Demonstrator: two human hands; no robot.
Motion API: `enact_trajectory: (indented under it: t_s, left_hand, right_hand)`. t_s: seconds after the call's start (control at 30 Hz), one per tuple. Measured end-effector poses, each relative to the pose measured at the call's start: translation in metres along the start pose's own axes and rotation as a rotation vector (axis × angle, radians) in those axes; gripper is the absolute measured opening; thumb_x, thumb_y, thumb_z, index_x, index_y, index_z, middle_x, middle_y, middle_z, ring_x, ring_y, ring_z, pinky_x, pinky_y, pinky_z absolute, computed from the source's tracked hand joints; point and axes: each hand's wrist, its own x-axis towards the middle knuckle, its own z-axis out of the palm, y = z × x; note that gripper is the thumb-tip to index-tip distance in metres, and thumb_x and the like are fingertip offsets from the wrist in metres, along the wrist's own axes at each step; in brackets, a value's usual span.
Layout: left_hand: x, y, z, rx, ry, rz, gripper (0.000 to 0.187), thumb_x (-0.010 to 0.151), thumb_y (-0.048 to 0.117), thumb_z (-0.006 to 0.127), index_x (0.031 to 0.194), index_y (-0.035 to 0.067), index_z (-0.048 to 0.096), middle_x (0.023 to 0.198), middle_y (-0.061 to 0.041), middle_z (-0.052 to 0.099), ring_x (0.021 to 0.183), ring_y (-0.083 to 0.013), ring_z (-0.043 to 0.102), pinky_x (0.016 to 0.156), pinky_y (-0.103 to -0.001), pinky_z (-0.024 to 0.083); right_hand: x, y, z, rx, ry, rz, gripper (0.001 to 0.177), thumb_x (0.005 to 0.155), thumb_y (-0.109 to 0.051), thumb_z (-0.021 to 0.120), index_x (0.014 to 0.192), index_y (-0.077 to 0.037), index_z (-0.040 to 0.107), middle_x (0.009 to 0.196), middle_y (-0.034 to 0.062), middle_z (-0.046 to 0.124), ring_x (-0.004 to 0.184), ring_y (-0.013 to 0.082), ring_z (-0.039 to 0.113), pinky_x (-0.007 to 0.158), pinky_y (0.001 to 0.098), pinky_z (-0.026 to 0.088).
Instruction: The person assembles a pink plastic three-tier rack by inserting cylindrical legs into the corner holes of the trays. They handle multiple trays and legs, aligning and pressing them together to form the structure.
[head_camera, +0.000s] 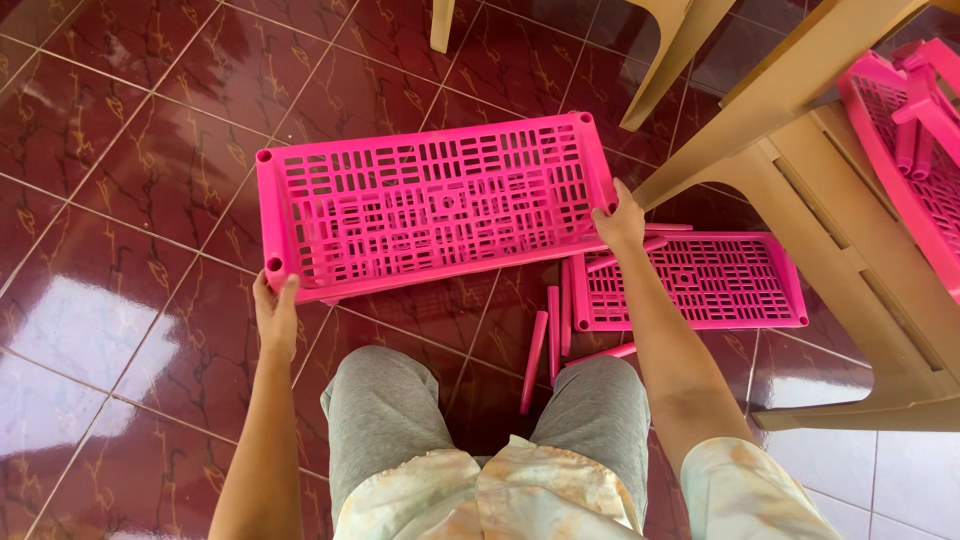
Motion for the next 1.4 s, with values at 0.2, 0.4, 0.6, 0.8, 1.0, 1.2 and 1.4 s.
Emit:
enact_trajectory:
  t_s: [0.2,0.4,0.6,0.8,1.0,1.2,1.4]
  left_hand:
    - [-0.004,0.013,0.001,0.103,-0.113,-0.090,0.069,0.080,0.009,0.082,0.134,0.006,0.039,0.126,-0.009,0.057,0.117,-0.0164,0.060,0.098,-0.030,0.051]
    - [-0.029,-0.005,-0.019,0.026,-0.161,-0.150,0.034,0.079,0.000,0.072,0.112,0.002,0.065,0.100,-0.004,0.071,0.090,-0.0151,0.067,0.084,-0.031,0.055]
    - [-0.057,-0.021,-0.068,-0.161,-0.028,-0.056,0.025,0.080,-0.004,0.065,0.104,0.003,0.065,0.096,-0.004,0.070,0.085,-0.0150,0.067,0.079,-0.029,0.055]
    - [-0.071,0.028,-0.052,-0.277,0.184,0.012,0.028,0.083,0.000,0.069,0.109,0.006,0.061,0.101,-0.003,0.065,0.089,-0.0168,0.065,0.079,-0.031,0.055]
    - [-0.109,0.114,0.020,-0.068,-0.212,0.231,0.069,0.084,0.014,0.085,0.136,0.005,0.041,0.119,-0.008,0.055,0.107,-0.0194,0.060,0.102,-0.037,0.055]
    - [-0.134,0.173,0.107,-0.287,-0.539,0.237,0.086,0.076,0.003,0.082,0.143,0.008,0.028,0.133,-0.004,0.049,0.122,-0.0150,0.057,0.102,-0.035,0.053]
    - [-0.126,0.179,0.128,0.101,-0.480,0.506,0.043,0.085,-0.003,0.073,0.124,-0.001,0.058,0.110,-0.005,0.066,0.103,-0.0125,0.062,0.091,-0.028,0.051]
  right_hand:
    - [-0.083,-0.070,0.027,-0.474,0.024,-0.304,0.091,0.094,-0.032,0.068,0.168,-0.017,0.017,0.170,0.0151,0.014,0.158,0.0339,0.012,0.124,0.0632,0.017]
    - [-0.214,-0.144,0.084,-0.531,-0.594,-0.742,0.109,0.069,-0.067,0.082,0.156,-0.037,0.025,0.166,0.0192,-0.006,0.154,0.0403,-0.006,0.115,0.0750,-0.003]
    - [-0.229,-0.158,0.131,-0.426,-0.398,-0.996,0.072,0.091,-0.009,0.066,0.150,-0.047,0.049,0.169,0.0094,0.020,0.159,0.0291,0.016,0.121,0.0738,0.008]
    - [-0.203,-0.192,0.139,-0.338,-0.100,-1.157,0.080,0.084,0.007,0.063,0.145,-0.043,0.055,0.162,0.0042,0.039,0.153,0.0295,0.024,0.119,0.0721,0.009]
    - [-0.199,-0.226,0.071,-0.117,-0.066,-0.973,0.076,0.070,-0.006,0.079,0.140,-0.028,0.061,0.152,0.0088,0.051,0.148,0.0327,0.036,0.119,0.0695,0.013]
    - [-0.261,-0.237,0.015,0.290,0.166,-1.286,0.053,0.064,-0.019,0.088,0.114,-0.011,0.071,0.118,0.0100,0.067,0.114,0.0300,0.062,0.112,0.0634,0.030]
    - [-0.271,-0.232,-0.017,0.367,0.332,-1.182,0.039,0.070,-0.005,0.083,0.107,-0.003,0.069,0.092,0.0097,0.060,0.088,0.0312,0.058,0.081,0.0435,0.048]
